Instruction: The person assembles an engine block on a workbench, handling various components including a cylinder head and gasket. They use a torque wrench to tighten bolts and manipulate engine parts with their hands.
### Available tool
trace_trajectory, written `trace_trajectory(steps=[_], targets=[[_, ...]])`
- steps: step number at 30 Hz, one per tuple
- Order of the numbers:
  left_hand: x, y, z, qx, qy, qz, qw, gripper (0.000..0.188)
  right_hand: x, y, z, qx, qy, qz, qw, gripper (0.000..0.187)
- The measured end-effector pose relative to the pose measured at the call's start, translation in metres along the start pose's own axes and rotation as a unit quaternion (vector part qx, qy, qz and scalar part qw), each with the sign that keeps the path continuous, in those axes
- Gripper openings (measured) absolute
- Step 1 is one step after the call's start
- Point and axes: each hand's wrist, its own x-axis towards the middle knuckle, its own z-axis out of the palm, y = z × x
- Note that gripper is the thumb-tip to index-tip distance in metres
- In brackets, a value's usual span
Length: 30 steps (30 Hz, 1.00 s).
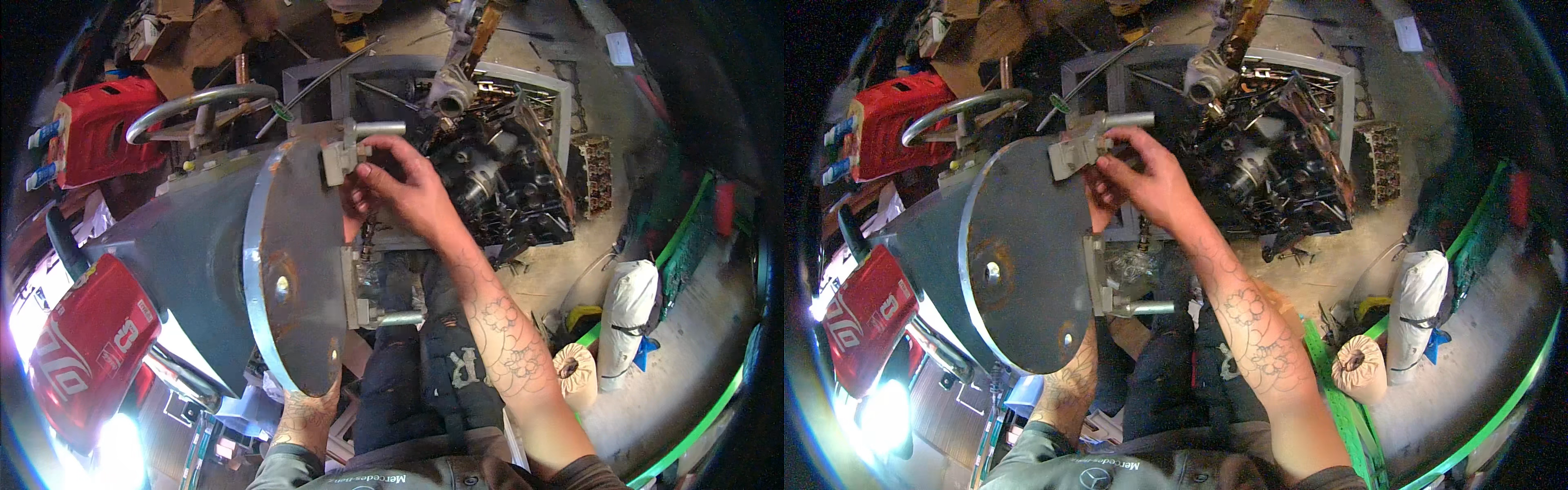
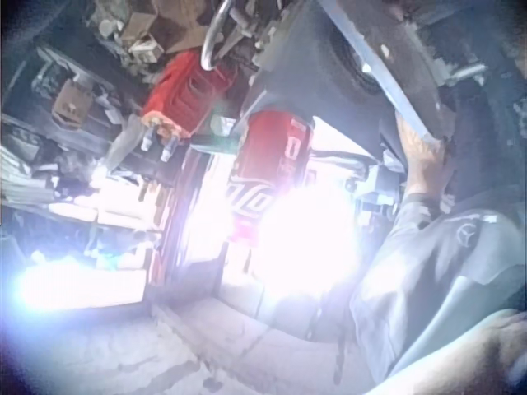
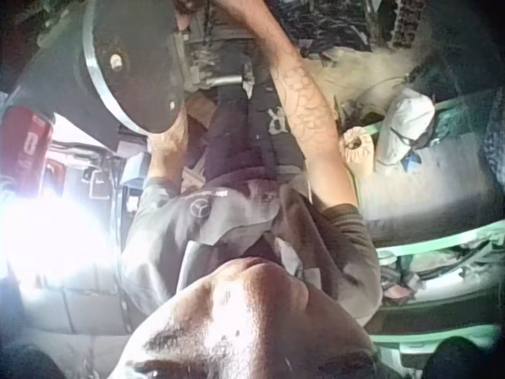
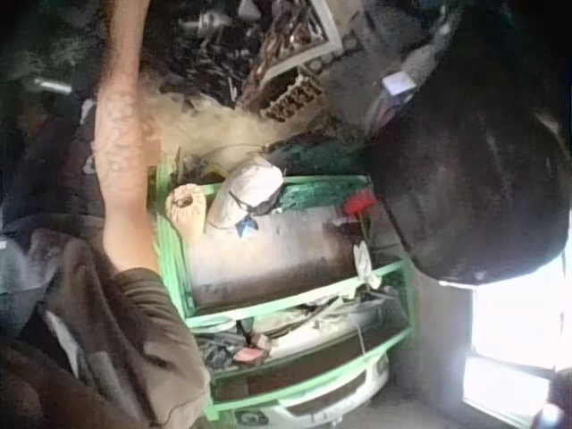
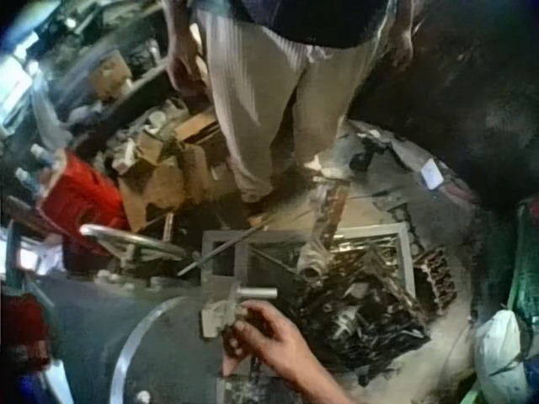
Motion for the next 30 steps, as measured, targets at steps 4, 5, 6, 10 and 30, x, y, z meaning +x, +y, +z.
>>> trace_trajectory(steps=[4, 5, 6, 10, 30], targets=[[0.004, -0.019, -0.022, -0.004, -0.005, -0.027, 1.0, 0.034, -0.014, 0.023, -0.02, -0.097, 0.025, -0.051, 0.994, 0.033], [-0.003, -0.014, -0.029, 0.0, 0.0, -0.024, 1.0, 0.034, -0.019, 0.028, -0.022, -0.139, 0.022, -0.065, 0.988, 0.034], [-0.01, -0.013, -0.04, 0.0, 0.004, -0.024, 1.0, 0.034, -0.025, 0.032, -0.026, -0.182, 0.019, -0.076, 0.98, 0.034], [-0.05, -0.022, -0.094, 0.006, 0.016, -0.062, 0.998, 0.035, -0.051, 0.021, -0.09, -0.319, 0.162, -0.085, 0.93, 0.02], [-0.168, -0.141, -0.071, 0.335, 0.288, -0.195, 0.876, 0.027, -0.318, 0.088, -0.349, -0.462, 0.413, 0.148, 0.77, 0.032]])
